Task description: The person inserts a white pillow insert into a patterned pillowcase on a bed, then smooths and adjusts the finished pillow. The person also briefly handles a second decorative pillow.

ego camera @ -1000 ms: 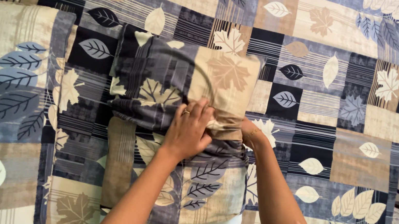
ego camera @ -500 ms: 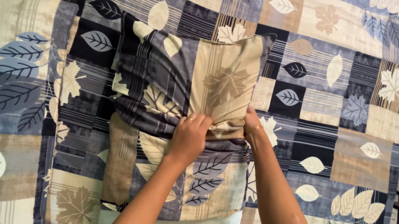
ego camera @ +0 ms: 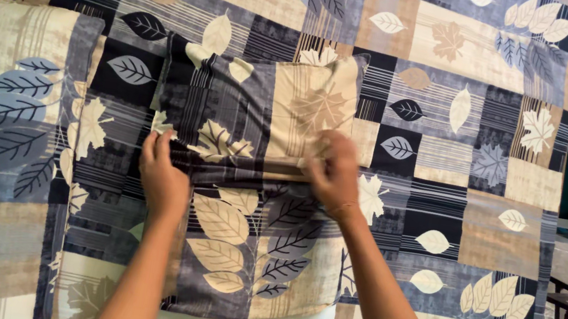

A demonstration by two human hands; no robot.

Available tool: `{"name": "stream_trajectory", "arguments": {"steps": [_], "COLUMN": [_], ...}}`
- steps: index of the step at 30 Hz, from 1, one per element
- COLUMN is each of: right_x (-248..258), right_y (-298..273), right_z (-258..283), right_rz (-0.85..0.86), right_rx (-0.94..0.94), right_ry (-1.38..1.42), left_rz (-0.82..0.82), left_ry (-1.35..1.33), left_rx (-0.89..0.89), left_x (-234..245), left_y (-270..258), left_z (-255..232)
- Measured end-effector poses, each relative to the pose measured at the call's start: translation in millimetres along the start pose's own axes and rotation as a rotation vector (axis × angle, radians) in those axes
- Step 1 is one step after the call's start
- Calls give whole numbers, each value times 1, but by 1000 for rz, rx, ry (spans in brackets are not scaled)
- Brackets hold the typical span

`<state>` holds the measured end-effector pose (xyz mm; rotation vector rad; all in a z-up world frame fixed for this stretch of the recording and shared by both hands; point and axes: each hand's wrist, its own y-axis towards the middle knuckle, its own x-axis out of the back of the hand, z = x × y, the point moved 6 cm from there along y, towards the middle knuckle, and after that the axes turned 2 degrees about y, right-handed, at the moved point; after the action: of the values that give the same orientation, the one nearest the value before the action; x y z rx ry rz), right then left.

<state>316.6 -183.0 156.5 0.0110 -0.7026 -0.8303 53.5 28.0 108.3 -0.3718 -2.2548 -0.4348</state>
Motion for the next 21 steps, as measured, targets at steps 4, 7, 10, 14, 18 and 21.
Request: {"name": "stream_trajectory", "arguments": {"steps": [4, 7, 10, 14, 18, 21], "right_x": [-41, -58, -60, -51, -42, -59], "right_y": [-2, 0, 0, -1, 8, 25], "right_z": [23, -21, -57, -56, -18, 41], "right_rz": [177, 202, 262, 575, 664, 442], "right_rx": [196, -75, -275, -329, -369, 144], "right_ry": [-379, -309, -137, -192, -237, -240], "left_rz": [83, 131, 223, 220, 288, 207], "left_ry": [28, 4, -27, -92, -140, -55], "left_rx": [-86, -158, -92, -224, 28, -289], "left_x": [-2, -11, -14, 3, 16, 27], "left_y": [16, 22, 11, -19, -9, 7], "left_z": [30, 45, 59, 35, 15, -22]}}
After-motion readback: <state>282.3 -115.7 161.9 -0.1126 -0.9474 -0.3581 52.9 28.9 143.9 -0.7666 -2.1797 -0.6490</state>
